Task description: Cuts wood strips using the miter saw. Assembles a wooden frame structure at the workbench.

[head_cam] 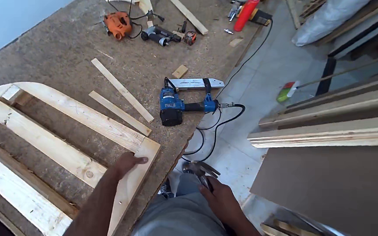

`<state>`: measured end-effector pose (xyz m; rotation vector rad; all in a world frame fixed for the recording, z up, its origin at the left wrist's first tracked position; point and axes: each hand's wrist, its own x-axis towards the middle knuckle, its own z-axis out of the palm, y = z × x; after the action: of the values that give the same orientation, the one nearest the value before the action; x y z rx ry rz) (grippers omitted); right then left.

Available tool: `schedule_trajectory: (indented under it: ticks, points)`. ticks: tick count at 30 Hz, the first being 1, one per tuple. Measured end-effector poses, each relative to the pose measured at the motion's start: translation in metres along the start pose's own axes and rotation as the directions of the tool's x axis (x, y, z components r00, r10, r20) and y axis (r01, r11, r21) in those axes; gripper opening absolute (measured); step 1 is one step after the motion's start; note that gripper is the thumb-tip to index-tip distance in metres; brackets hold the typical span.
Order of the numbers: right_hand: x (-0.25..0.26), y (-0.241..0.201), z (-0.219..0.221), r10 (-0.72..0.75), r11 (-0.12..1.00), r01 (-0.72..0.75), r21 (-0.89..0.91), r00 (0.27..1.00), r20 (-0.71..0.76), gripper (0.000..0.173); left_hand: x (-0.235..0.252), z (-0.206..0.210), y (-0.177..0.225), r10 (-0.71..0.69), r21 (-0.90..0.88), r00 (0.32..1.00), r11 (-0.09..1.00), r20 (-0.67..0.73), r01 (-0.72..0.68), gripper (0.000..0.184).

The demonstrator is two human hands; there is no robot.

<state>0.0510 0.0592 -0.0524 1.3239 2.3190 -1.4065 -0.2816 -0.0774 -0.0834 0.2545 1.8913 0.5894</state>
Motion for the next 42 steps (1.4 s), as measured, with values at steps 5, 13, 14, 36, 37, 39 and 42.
schedule_trajectory:
  ticks: [5, 13, 14, 36, 37, 39, 42]
  points:
    - [0.086, -0.021, -0.052, -0.108, 0.989, 0.122, -0.089, 0.983, 0.149, 0.047, 0.005, -0.012, 0.003, 0.012, -0.156, 0.988, 0.988, 0.156, 0.013, 0.035]
    - [0.206, -0.044, -0.143, -0.419, 0.843, 0.447, -0.299, 0.894, 0.155, 0.046, 0.001, -0.002, 0.014, -0.107, 0.203, 0.991, 0.972, -0.079, 0.121, 0.059]
    - [0.221, -0.05, -0.156, -0.438, 0.823, 0.461, -0.332, 0.887, 0.148, 0.045, -0.005, 0.01, 0.016, -0.12, 0.266, 0.974, 0.949, -0.194, 0.17, 0.072]
    - [0.553, -0.13, -0.189, -0.483, 0.462, 0.341, -0.818, 0.871, 0.09, 0.046, 0.004, 0.09, -0.011, 0.201, 0.541, 0.691, 0.779, -0.694, 0.316, 0.095]
    - [0.559, -0.126, -0.188, -0.48, 0.456, 0.347, -0.82, 0.871, 0.102, 0.047, 0.003, 0.09, -0.01, 0.198, 0.538, 0.693, 0.782, -0.693, 0.314, 0.094]
    - [0.56, -0.125, -0.186, -0.502, 0.462, 0.379, -0.802, 0.857, 0.117, 0.048, 0.002, 0.088, -0.009, 0.196, 0.533, 0.695, 0.788, -0.691, 0.308, 0.093]
    - [0.5, -0.143, -0.185, -0.606, 0.51, 0.486, -0.71, 0.789, 0.105, 0.046, 0.003, 0.087, -0.011, 0.209, 0.526, 0.69, 0.801, -0.693, 0.286, 0.093]
